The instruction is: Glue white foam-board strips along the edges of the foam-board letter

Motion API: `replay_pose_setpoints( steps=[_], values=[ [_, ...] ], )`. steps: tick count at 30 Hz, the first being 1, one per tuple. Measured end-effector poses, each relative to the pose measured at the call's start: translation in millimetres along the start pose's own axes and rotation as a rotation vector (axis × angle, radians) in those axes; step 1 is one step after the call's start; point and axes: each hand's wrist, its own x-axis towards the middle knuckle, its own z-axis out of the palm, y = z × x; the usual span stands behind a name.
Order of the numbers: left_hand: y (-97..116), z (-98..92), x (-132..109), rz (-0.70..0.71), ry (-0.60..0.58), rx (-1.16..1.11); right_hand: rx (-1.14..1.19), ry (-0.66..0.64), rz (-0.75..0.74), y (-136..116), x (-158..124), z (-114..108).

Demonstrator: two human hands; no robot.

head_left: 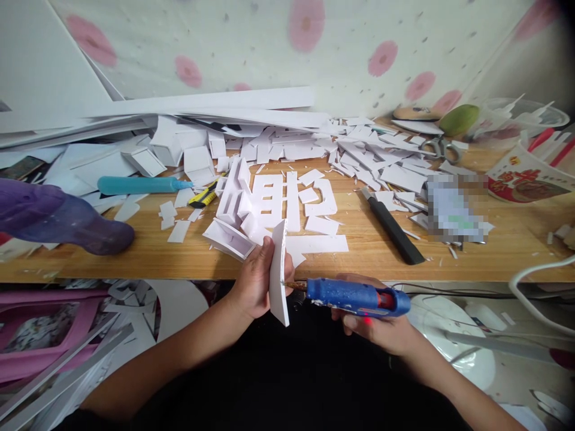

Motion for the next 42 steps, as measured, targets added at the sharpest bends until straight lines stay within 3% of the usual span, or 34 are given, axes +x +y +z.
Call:
replay_pose_setpoints(
  steps=[11, 18, 29, 42],
  values=[
    [2.5, 1.7, -0.4, 0.008, -0.066, -0.01, -0.074, 0.025, -0.009, -1.5, -4.0, 2.0],
    [2.4, 2.0, -0.2, 0.001, -0.068, -0.013, -0.181, -0.012, -0.137, -7.6, 2.7, -0.7],
    [-0.5, 2.1, -1.0, 0.002, -0.03, 0.012, -0.04, -0.007, -0.008, 6.3, -5.5, -1.3],
    [3.5, 2.1, 0.5, -0.014, -0.067, -0.044, -0.188, -0.006, -0.115, -2.8, -0.6, -2.6]
  ],
)
